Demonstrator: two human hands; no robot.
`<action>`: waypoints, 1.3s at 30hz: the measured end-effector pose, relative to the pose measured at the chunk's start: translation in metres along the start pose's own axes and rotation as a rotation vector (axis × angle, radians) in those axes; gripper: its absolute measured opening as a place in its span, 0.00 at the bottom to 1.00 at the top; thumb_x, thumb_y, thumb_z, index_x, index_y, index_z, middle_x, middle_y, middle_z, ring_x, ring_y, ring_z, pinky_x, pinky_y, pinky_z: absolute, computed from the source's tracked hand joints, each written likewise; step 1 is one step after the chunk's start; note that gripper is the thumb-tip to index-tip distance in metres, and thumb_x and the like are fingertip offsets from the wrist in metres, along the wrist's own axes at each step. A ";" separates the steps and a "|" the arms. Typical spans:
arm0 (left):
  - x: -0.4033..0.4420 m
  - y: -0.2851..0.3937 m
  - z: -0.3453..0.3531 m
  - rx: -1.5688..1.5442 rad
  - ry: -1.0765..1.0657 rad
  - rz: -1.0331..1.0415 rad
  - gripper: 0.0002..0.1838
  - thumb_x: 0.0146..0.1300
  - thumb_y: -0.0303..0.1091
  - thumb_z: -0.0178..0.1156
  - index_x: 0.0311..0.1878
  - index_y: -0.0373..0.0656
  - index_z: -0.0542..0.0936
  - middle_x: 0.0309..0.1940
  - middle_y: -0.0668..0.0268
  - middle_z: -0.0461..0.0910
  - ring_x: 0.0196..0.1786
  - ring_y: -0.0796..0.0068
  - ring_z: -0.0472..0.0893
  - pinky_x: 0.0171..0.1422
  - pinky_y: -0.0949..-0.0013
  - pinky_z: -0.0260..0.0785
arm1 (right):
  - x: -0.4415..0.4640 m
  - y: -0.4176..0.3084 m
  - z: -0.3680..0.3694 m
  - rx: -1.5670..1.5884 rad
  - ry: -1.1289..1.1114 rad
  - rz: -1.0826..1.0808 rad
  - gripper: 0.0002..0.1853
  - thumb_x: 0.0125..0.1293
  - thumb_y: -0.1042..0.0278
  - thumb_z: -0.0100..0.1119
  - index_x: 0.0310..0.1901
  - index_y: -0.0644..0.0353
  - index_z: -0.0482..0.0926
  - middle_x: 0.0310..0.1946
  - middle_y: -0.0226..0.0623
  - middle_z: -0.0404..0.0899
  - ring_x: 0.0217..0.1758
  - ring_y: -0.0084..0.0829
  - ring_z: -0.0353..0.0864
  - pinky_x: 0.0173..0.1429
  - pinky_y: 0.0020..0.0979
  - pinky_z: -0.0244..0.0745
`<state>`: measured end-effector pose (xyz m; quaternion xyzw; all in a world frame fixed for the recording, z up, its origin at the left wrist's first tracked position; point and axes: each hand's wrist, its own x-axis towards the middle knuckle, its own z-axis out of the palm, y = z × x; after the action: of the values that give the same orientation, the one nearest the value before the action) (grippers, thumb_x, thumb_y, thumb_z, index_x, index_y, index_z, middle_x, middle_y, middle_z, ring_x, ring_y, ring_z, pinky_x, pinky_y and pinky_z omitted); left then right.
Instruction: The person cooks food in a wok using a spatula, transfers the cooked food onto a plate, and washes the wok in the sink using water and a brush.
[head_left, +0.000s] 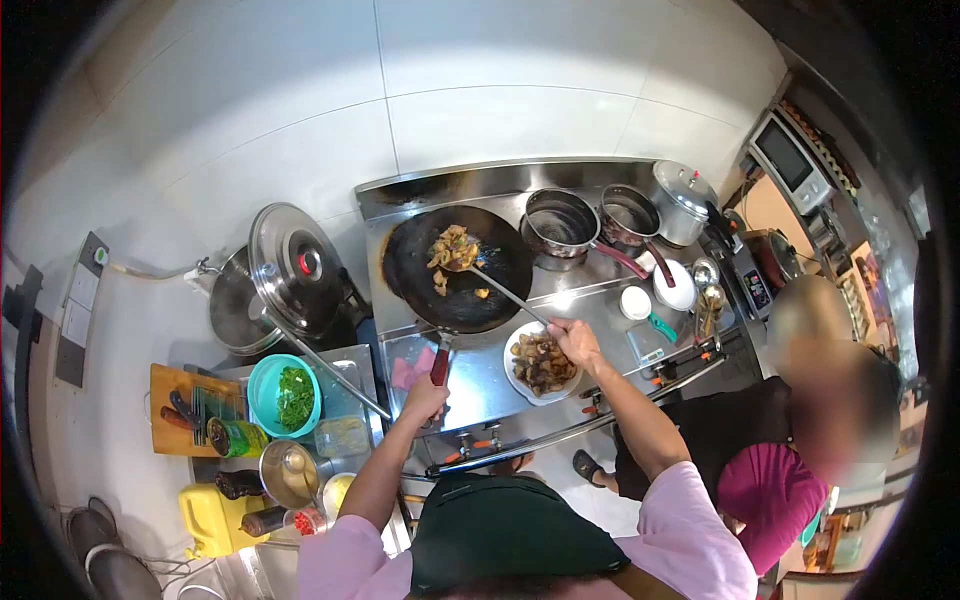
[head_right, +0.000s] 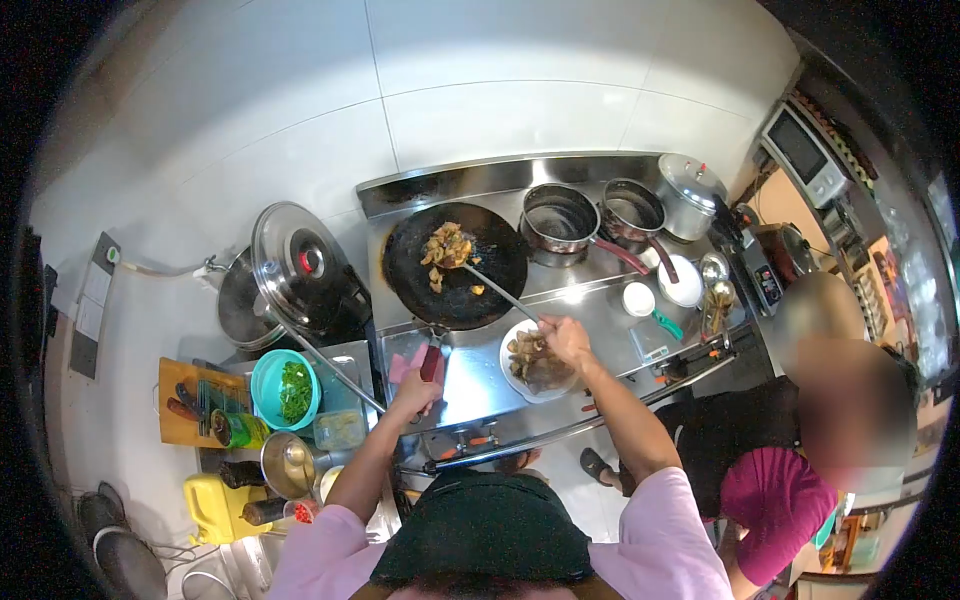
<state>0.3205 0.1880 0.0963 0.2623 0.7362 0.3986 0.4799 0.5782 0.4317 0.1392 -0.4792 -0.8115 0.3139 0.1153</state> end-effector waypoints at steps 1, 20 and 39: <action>0.002 -0.002 0.000 -0.017 -0.006 0.009 0.09 0.47 0.28 0.61 0.31 0.36 0.74 0.16 0.66 0.73 0.13 0.75 0.73 0.13 0.69 0.63 | -0.004 0.003 -0.007 0.042 -0.040 0.047 0.19 0.68 0.53 0.56 0.56 0.50 0.83 0.46 0.55 0.82 0.54 0.51 0.82 0.60 0.42 0.74; -0.009 0.008 -0.007 -0.022 -0.051 0.031 0.04 0.51 0.28 0.56 0.29 0.40 0.72 0.16 0.67 0.71 0.14 0.75 0.72 0.14 0.68 0.63 | -0.215 0.075 -0.130 -0.071 -0.128 0.318 0.18 0.69 0.61 0.56 0.56 0.55 0.81 0.43 0.54 0.84 0.50 0.48 0.85 0.55 0.39 0.76; -0.006 0.004 -0.005 -0.046 -0.035 0.053 0.05 0.50 0.27 0.59 0.29 0.37 0.74 0.14 0.65 0.73 0.12 0.74 0.72 0.12 0.68 0.63 | -0.122 0.004 -0.156 -0.791 -0.270 0.187 0.19 0.65 0.52 0.57 0.41 0.60 0.86 0.39 0.50 0.86 0.46 0.50 0.86 0.53 0.47 0.80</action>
<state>0.3181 0.1836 0.1040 0.2773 0.7111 0.4233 0.4881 0.7199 0.3917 0.2722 -0.5127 -0.8302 0.0474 -0.2136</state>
